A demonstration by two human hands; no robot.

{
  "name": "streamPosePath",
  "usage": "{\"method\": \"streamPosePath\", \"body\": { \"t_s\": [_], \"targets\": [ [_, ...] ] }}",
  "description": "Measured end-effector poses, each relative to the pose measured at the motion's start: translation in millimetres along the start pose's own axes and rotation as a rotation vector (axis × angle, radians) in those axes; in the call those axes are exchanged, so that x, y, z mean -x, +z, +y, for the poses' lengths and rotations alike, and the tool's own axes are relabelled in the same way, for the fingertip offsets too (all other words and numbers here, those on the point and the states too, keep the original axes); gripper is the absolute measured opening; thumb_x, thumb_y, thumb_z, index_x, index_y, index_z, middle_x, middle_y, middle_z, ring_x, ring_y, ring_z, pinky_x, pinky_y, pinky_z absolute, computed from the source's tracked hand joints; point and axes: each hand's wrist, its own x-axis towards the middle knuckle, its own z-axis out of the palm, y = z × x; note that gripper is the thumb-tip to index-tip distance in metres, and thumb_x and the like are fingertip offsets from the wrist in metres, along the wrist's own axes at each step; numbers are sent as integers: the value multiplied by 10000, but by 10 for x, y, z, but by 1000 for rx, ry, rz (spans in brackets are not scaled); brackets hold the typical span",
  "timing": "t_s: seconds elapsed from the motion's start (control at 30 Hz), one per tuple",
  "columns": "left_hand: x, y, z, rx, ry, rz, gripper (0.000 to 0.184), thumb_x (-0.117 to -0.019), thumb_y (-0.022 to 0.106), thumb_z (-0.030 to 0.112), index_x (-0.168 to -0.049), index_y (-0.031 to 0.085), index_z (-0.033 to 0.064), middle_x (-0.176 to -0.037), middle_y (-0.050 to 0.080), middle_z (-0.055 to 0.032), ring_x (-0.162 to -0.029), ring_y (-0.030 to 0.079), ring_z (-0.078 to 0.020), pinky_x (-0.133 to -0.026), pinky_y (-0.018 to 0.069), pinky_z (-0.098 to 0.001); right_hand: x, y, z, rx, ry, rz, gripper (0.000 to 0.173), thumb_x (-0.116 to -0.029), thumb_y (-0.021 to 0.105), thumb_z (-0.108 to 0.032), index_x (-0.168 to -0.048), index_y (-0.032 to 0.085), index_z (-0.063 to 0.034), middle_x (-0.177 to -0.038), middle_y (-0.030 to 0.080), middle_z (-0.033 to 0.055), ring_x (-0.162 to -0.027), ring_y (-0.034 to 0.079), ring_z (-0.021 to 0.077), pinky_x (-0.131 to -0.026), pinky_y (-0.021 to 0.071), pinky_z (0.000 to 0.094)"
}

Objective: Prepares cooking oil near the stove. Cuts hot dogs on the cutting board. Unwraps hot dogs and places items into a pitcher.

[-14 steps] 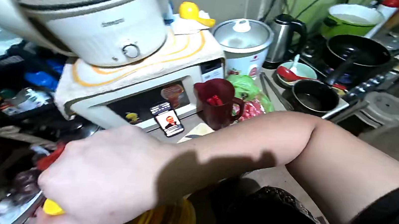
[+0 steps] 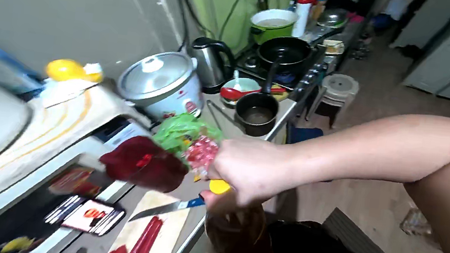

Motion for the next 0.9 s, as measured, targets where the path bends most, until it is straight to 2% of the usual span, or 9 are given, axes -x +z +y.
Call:
{"method": "streamPosePath", "body": {
  "t_s": [0.1,0.2,0.33,0.47,0.53,0.63,0.73,0.83,0.9],
  "targets": [
    [-403,294,-341,144,-141,-139,503,-765,883,251,-1236,709,286,-1183,724,182,-1108,643,72,-973,529,-181,634,-226,475,-8,-155,117,322,-973,643,-285,-781,667,-28,-634,562,21,-603,556,113,-540,398,301],
    [-804,655,-758,417,-193,-230,381,-887,764,127,-1256,719,213,-1213,734,85,-1133,664,-8,-984,542,-237,1357,-632,740,91,-150,77,263,-1015,630,-273,-1097,703,-34,-855,656,45,-802,649,127,-680,514,288],
    [-1498,1267,-1037,91,-37,-379,574,-808,852,213,-1324,607,267,-1247,684,214,-1159,599,106,-1022,498,-167,2273,-1003,981,110,-47,64,270,-976,637,-46,-1231,710,-93,-1036,662,75,-920,652,136,-772,546,274],
    [-1954,1703,-1645,121,81,-419,833,-707,927,335,-1431,524,252,-1336,654,173,-1216,596,52,-1041,512,-209,2922,-1202,1233,6,-20,159,340,-869,566,46,-1134,748,-63,-1170,606,84,-1023,588,99,-837,518,203],
    [-2125,1830,-1823,36,65,-402,903,-679,932,427,-1449,503,232,-1347,646,159,-1229,589,46,-1056,502,-215,3095,-1215,1415,-221,-53,254,230,-870,575,2,-1058,706,24,-1121,652,73,-1047,613,85,-880,531,199],
    [-2401,1944,-1991,-95,40,-384,912,-666,935,412,-1439,519,165,-1338,655,124,-1230,584,50,-1055,499,-206,3187,-1199,1716,-508,-38,413,211,-912,591,-12,-1102,623,73,-1038,697,100,-994,677,94,-873,586,247],
    [-2837,2038,-2177,-176,86,-407,912,-698,911,432,-1459,499,146,-1363,635,120,-1249,559,63,-1074,478,-197,3242,-1293,2183,-283,8,515,183,-962,654,-96,-1082,653,42,-1089,676,89,-1064,652,106,-919,573,258],
    [-3392,2063,-2460,-110,87,-452,973,-693,913,479,-1495,459,167,-1378,626,134,-1253,566,53,-1072,488,-206,3358,-1497,2735,151,105,554,297,-977,636,-349,-840,646,-86,-801,573,-1,-758,585,88,-641,487,260],
    [-3832,2081,-2623,-34,85,-489,988,-693,920,459,-1509,442,172,-1398,611,136,-1265,562,39,-1079,483,-211,3432,-1701,3094,237,57,578,302,-956,650,-311,-746,618,-96,-616,542,-41,-580,541,50,-515,422,245]
  ]
}}
